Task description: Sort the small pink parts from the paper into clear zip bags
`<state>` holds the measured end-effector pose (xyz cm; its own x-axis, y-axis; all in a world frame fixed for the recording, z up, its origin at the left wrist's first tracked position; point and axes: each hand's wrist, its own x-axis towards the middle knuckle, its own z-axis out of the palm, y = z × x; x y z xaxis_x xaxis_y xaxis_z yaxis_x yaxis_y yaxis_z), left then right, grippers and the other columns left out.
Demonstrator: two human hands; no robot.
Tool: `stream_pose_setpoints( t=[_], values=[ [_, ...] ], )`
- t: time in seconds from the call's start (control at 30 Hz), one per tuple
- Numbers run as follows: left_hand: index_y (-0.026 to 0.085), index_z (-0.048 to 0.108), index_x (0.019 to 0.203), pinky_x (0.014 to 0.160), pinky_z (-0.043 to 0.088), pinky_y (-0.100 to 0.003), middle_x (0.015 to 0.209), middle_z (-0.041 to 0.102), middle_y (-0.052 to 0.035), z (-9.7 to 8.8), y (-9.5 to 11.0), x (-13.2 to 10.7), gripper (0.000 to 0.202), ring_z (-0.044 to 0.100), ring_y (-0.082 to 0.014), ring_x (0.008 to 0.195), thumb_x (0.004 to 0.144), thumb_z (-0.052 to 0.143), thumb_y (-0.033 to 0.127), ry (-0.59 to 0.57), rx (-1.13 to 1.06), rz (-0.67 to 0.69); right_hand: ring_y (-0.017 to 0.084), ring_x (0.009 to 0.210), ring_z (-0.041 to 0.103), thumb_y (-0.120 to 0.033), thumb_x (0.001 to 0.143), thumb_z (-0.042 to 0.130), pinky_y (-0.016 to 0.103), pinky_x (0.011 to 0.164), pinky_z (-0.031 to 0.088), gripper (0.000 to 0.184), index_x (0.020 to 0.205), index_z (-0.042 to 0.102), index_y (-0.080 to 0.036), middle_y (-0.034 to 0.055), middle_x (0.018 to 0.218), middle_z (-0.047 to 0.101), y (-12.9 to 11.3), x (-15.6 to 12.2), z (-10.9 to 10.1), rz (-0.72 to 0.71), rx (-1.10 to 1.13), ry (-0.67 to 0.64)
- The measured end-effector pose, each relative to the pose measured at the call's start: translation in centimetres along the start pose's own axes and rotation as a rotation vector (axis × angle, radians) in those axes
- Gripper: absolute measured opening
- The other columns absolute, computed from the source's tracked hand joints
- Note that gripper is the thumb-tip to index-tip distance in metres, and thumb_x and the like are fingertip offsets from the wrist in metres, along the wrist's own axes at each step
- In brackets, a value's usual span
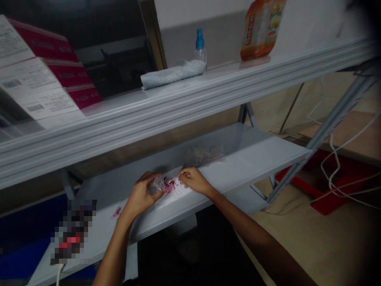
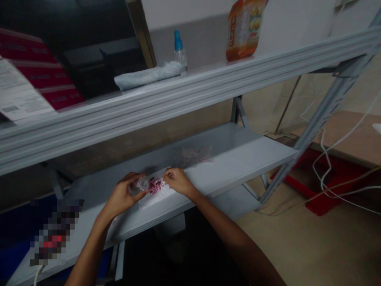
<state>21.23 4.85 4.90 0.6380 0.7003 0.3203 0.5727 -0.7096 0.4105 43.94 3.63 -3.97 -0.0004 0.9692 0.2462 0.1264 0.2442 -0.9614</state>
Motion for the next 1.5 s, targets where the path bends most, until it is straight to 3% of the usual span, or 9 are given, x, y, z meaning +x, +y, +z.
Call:
stream_pose_setpoints(
  t=[0.17, 0.5, 0.6, 0.7, 0.8, 0.9, 1.07, 1.33, 1.5],
  values=[
    [0.021, 0.061, 0.127, 0.093, 0.049, -0.039, 0.119, 0.062, -0.0103, 0.6, -1.3, 2.0, 0.054, 0.061, -0.0255, 0.106, 0.075, 0.074, 0.024, -0.094, 0.074, 0.075, 0.010, 0.052, 0.057, -0.025, 0.086, 0.055, 0.020, 0.048, 0.047, 0.019, 0.075, 0.065, -0.013, 0.0025, 0.067, 0.066, 0.9, 0.5, 0.5, 0.000, 0.011, -0.004],
    [0.022, 0.062, 0.126, 0.097, 0.047, -0.038, 0.121, 0.063, -0.0101, 1.3, -2.5, 3.2, 0.047, 0.061, -0.0263, 0.110, 0.080, 0.070, 0.029, -0.198, 0.288, 0.109, 0.012, 0.057, 0.060, -0.022, 0.090, 0.051, 0.022, 0.055, 0.048, 0.023, 0.077, 0.068, -0.013, 0.0040, 0.070, 0.069, 1.8, 0.5, 0.7, -0.047, -0.142, 0.002],
    [0.025, 0.062, 0.126, 0.095, 0.047, -0.037, 0.125, 0.063, -0.0091, 1.4, -2.3, 3.5, 0.048, 0.060, -0.0275, 0.112, 0.079, 0.070, 0.031, -0.223, 0.359, 0.136, 0.016, 0.074, 0.067, -0.016, 0.086, 0.054, 0.027, 0.072, 0.052, 0.017, 0.088, 0.071, -0.014, 0.0062, 0.085, 0.073, 1.4, 0.7, 0.7, -0.107, -0.269, 0.082],
    [0.027, 0.064, 0.124, 0.094, 0.048, -0.037, 0.124, 0.065, -0.0078, 1.4, -2.2, 4.0, 0.047, 0.061, -0.0282, 0.112, 0.078, 0.071, 0.035, -0.260, 0.405, 0.165, 0.021, 0.100, 0.067, -0.012, 0.084, 0.056, 0.034, 0.090, 0.050, 0.030, 0.111, 0.070, -0.018, 0.0085, 0.112, 0.072, 1.0, 1.0, 0.8, -0.160, -0.315, 0.134],
    [0.030, 0.064, 0.124, 0.092, 0.048, -0.037, 0.127, 0.065, -0.0067, 1.2, -2.1, 4.5, 0.048, 0.062, -0.0286, 0.112, 0.077, 0.070, 0.035, -0.296, 0.446, 0.171, 0.024, 0.118, 0.061, -0.019, 0.091, 0.054, 0.039, 0.103, 0.044, 0.039, 0.129, 0.062, -0.021, 0.0092, 0.131, 0.064, 0.8, 1.2, 1.4, -0.163, -0.281, 0.064],
    [0.030, 0.062, 0.128, 0.092, 0.047, -0.040, 0.131, 0.064, -0.0075, 1.2, -2.1, 4.8, 0.053, 0.063, -0.0304, 0.112, 0.076, 0.070, 0.032, -0.325, 0.473, 0.175, 0.024, 0.129, 0.053, -0.026, 0.098, 0.045, 0.040, 0.109, 0.038, 0.038, 0.134, 0.058, -0.021, 0.0101, 0.137, 0.059, 0.8, 1.0, 1.8, -0.177, -0.288, -0.034],
    [0.032, 0.055, 0.135, 0.097, 0.043, -0.045, 0.133, 0.064, -0.0071, 1.2, -2.0, 5.1, 0.063, 0.060, -0.0330, 0.117, 0.074, 0.071, 0.030, -0.355, 0.481, 0.198, 0.020, 0.124, 0.056, -0.024, 0.103, 0.034, 0.038, 0.108, 0.039, 0.037, 0.131, 0.058, -0.018, 0.0106, 0.132, 0.063, 1.0, 0.6, 1.8, -0.250, -0.302, -0.149],
    [0.029, 0.055, 0.137, 0.091, 0.046, -0.044, 0.124, 0.067, -0.0115, 0.8, -0.1, 5.9, 0.066, 0.058, -0.0348, 0.114, 0.073, 0.072, 0.023, -0.353, 0.518, 0.197, 0.022, 0.121, 0.058, -0.016, 0.098, 0.042, 0.039, 0.105, 0.040, 0.034, 0.128, 0.058, -0.015, 0.0146, 0.131, 0.063, 0.9, 0.4, 1.8, -0.229, -0.382, -0.147],
    [0.028, 0.052, 0.139, 0.098, 0.043, -0.044, 0.125, 0.064, -0.0114, 0.7, -0.4, 6.2, 0.074, 0.054, -0.0335, 0.119, 0.070, 0.076, 0.019, -0.359, 0.461, 0.224, 0.022, 0.122, 0.059, -0.019, 0.098, 0.045, 0.037, 0.104, 0.043, 0.035, 0.130, 0.059, -0.017, 0.0120, 0.130, 0.064, 1.2, 0.7, 1.9, -0.239, -0.316, -0.106]
  ],
)
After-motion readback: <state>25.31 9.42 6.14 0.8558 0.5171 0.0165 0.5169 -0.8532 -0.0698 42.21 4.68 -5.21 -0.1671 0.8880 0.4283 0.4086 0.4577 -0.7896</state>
